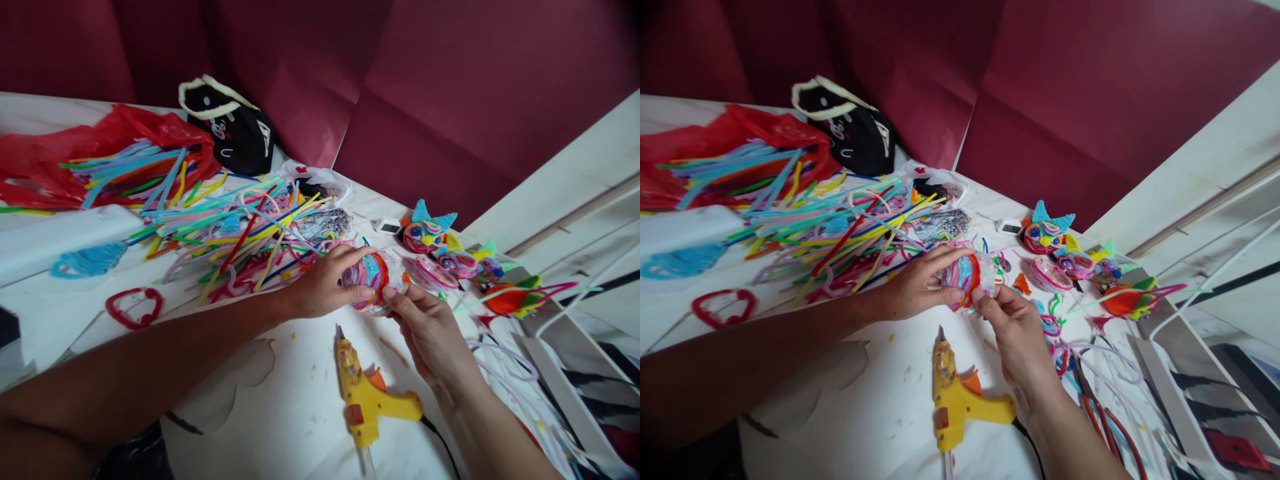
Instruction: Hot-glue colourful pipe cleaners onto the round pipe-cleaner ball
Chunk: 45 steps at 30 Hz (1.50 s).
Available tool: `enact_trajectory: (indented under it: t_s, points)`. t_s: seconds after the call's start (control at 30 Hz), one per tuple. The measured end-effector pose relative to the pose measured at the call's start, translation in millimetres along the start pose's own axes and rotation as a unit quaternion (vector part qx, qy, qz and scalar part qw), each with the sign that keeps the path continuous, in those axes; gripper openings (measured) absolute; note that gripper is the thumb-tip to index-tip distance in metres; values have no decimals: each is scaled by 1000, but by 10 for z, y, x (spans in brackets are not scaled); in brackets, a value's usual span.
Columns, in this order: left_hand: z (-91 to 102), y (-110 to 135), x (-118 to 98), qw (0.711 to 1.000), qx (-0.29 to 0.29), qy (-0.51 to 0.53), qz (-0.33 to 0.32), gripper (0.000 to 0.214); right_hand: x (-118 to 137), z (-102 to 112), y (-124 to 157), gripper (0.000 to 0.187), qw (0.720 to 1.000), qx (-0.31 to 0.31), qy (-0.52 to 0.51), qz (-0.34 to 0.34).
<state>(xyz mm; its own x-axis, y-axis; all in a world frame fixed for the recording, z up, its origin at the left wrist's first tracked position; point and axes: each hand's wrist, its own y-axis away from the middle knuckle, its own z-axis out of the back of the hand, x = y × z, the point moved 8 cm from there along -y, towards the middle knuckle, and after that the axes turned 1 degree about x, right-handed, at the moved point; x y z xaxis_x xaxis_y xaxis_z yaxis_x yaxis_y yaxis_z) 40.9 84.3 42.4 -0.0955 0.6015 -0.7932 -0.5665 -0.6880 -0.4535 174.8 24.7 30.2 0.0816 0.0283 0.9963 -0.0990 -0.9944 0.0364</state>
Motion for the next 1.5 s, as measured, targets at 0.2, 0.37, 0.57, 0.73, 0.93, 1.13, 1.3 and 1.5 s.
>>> enact_trajectory:
  t_s: [0.2,0.37,0.57,0.73,0.93,1.13,1.3,1.5]
  points:
    - [2,-12,-8,998,-5,-50,-22,66,-7,2,19,18,1000,-5,-1,14]
    - [-4,-7,-9,998,-5,-53,-28,64,-23,-1,16,18,999,-1,-1,35]
    - [-9,-4,-13,998,-4,-62,-27,64,-33,-4,25,11,998,-13,-20,53]
    - [-15,-4,-24,998,0,-64,-27,65,-44,2,34,13,997,-27,-5,65]
    - [-27,-11,-6,998,9,-59,-14,65,-53,-6,40,13,997,-35,-8,67]
    - [-11,-5,-13,999,18,-28,22,72,-70,-15,38,14,997,-36,-22,58]
    - [-7,-1,-43,999,14,-30,23,76,-98,-38,43,15,998,-35,-39,31]
    - [-25,3,-35,998,24,-42,27,74,-114,-66,69,18,997,-37,-64,5]
